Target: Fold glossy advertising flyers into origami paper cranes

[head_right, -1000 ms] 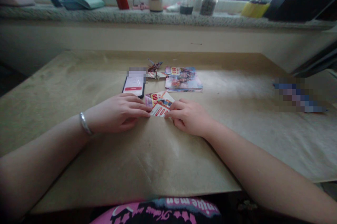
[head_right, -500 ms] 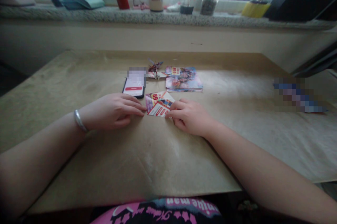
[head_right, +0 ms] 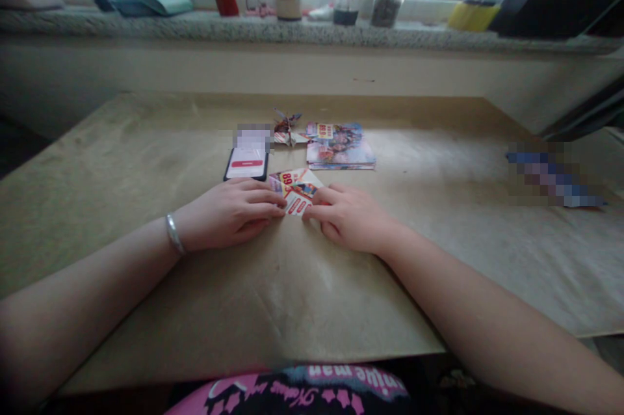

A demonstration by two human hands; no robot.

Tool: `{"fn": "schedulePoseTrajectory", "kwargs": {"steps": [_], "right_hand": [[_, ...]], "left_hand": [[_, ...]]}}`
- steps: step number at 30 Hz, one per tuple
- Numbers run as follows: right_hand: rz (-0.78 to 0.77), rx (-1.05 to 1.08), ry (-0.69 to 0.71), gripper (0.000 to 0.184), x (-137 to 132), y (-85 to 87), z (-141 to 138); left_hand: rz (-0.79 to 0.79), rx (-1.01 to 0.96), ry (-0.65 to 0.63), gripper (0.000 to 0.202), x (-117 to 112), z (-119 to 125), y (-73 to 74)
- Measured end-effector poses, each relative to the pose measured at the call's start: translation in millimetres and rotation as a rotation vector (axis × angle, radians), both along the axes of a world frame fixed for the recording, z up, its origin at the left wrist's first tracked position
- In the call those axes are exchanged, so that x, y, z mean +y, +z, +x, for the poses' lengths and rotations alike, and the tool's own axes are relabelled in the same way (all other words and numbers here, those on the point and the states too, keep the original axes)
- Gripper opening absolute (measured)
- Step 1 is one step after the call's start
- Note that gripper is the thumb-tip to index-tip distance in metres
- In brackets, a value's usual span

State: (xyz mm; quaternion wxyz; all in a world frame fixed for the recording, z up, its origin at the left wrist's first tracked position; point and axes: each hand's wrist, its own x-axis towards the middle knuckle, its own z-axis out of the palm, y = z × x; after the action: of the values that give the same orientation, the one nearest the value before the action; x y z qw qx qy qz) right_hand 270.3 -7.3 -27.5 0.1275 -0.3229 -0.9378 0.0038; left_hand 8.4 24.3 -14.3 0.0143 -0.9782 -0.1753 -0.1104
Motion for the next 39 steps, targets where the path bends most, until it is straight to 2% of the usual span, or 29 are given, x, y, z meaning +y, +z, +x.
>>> {"fn": "schedulePoseTrajectory", "kwargs": {"steps": [6,13,28,39], "right_hand": [[-0.036,0.019,-0.003,0.031,-2.1,5.2,11.7],[-0.176,0.046,-0.039,0.028,-1.9,14.4,30.1],[-0.31,0.031,-0.04,0.029,0.6,23.3,47.2],[-0.277,-0.013,-0.041,0.029,-1.7,27.1,54.1]], "left_hand": [[-0.036,-0.037,-0.028,0.024,4.3,-3.0,-1.9],[-0.076,-0.052,-0.048,0.022,5.7,-4.9,-2.2],[-0.147,-0.053,-0.005,0.021,5.7,-7.6,-2.3],[-0.181,-0.056,0.003,0.021,6.2,-8.5,-0.7]]}}
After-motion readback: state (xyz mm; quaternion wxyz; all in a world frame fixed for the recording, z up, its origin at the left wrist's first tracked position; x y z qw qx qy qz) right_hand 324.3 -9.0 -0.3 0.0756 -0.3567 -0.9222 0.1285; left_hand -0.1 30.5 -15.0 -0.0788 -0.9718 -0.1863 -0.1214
